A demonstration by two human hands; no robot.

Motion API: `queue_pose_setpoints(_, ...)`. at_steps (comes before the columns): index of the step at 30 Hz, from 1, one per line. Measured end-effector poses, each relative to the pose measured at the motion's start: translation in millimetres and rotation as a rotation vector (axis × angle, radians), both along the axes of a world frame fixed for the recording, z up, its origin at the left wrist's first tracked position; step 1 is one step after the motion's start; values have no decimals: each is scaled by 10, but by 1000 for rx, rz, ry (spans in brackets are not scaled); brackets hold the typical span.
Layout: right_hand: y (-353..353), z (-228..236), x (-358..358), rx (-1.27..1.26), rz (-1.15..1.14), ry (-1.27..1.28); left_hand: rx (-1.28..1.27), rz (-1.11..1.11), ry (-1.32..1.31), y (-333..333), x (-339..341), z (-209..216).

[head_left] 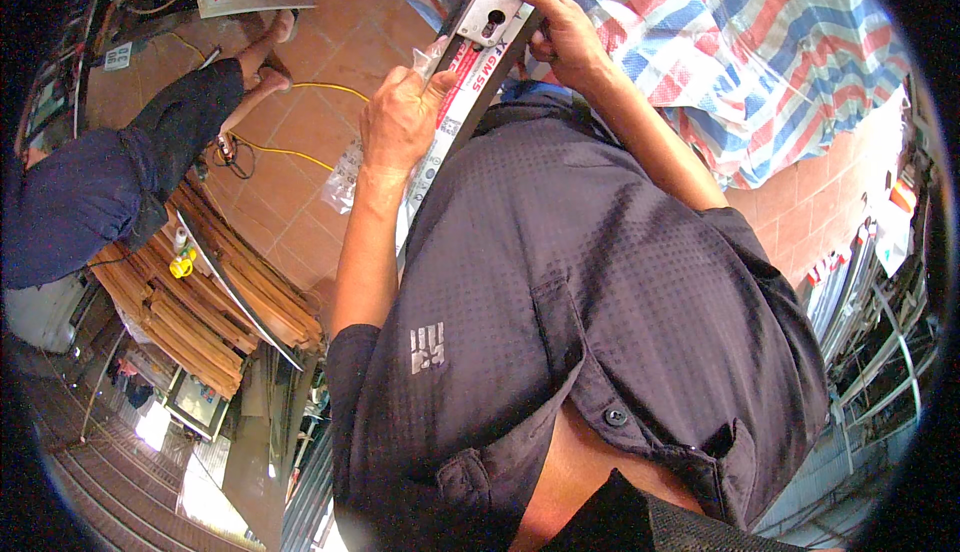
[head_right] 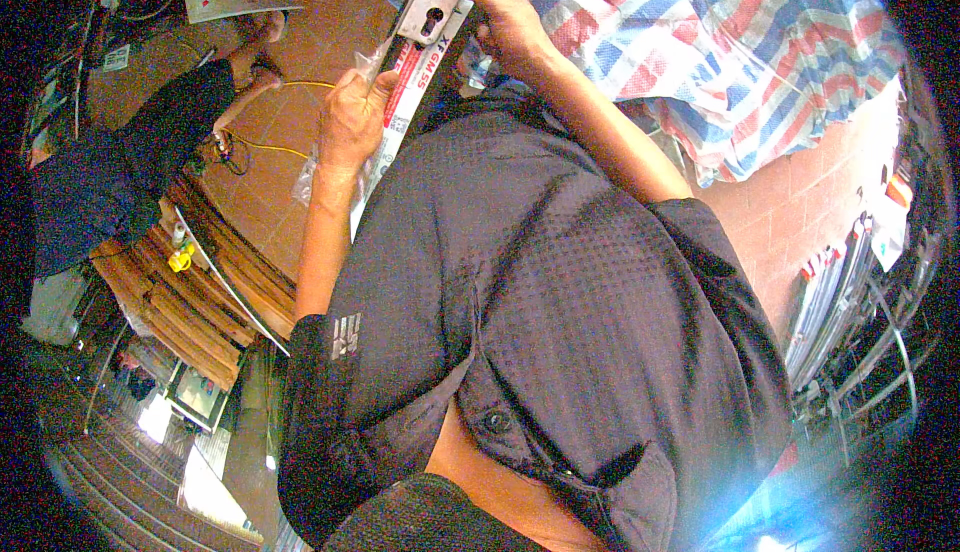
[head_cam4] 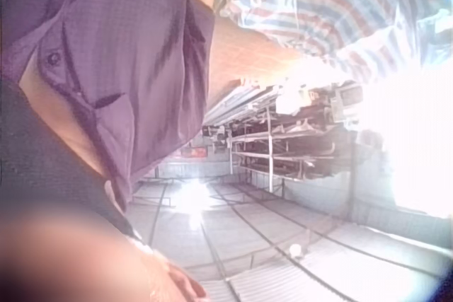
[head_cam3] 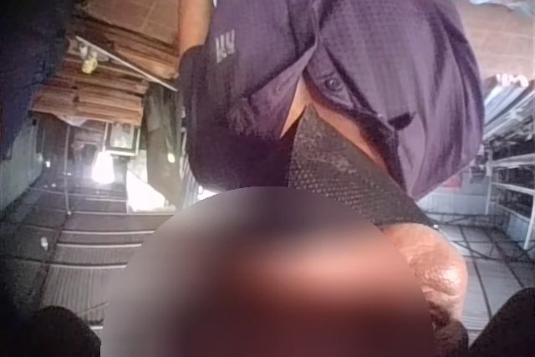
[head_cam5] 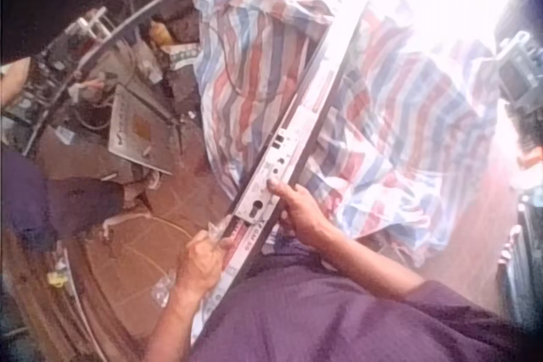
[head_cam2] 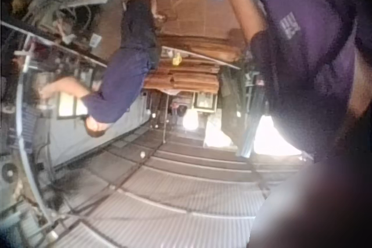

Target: The person retrieves a long blue box from a cluttered workshop, opens it, and removes a metal sliding door lock mechanism. They unwrap the plastic packaging, inspect the lock, and then open a smaller box to remove a lock cylinder, which they also inspect.

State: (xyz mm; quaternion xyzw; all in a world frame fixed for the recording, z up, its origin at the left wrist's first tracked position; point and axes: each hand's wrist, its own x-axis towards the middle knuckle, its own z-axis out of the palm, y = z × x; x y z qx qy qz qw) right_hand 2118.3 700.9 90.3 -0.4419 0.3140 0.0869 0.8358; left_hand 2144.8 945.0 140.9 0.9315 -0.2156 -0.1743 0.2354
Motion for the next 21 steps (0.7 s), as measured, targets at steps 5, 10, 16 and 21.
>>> queue_pose_setpoints(5,-16,15,-9,41,-1,-11,30,-50,-38,9,-8,20)
queue_pose_setpoints(10,-5,-8,-24,37,-11,-19,9,-44,-29,-1,-33,48)
queue_pose_setpoints(16,-5,-53,-50,9,-5,-17,-81,-43,-14,3,-40,37)
queue_pose_setpoints(21,34,-102,-34,-82,-34,8,-86,-31,52,10,3,-8)
